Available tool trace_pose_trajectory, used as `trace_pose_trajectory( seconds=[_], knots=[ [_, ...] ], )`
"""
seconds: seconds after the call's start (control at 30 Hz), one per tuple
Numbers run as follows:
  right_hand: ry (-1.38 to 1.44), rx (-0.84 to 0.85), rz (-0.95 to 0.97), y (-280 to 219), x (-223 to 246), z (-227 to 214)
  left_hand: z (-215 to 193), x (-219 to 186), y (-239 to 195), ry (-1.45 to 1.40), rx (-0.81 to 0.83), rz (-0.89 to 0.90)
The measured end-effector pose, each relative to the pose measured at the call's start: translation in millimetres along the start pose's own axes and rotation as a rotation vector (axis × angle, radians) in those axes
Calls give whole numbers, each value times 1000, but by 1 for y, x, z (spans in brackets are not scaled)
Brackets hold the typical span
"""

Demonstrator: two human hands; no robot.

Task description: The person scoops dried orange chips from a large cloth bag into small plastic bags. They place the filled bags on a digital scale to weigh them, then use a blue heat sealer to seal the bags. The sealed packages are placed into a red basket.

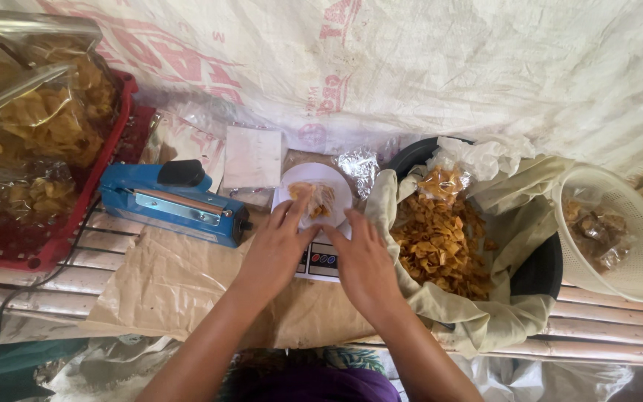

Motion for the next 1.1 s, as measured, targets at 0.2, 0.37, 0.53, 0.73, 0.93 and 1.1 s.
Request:
trace_pose_trajectory(
  seconds=[0.2,0.37,0.53,0.73,0.93,1.1],
  knots=[
    [-514,83,-46,47,-4,15,-6,14,29,249,70,55],
    [-328,217,23,55,-20,-39,-53,12,46,29,-15,129],
    [-298,60,-84,46,-8,-67,-77,1,48,21,-57,218],
    [-446,168,-139,43,-16,-44,-64,1,44,47,-16,185],
    [-258,-4,-230,42,-14,-54,-55,3,39,-3,67,139],
    [162,99,-111,43,-24,-59,-52,15,42,-253,96,33]
  ],
)
Point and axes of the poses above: each hand's wrist, its own y-axis towards the middle knuckle, its own z-axis out of the palm, x = y × z, the point moved 6 cm from there along y, towards the middle knuckle, and after that the axes turned 3 degrees about z, right-handed, at the moved point
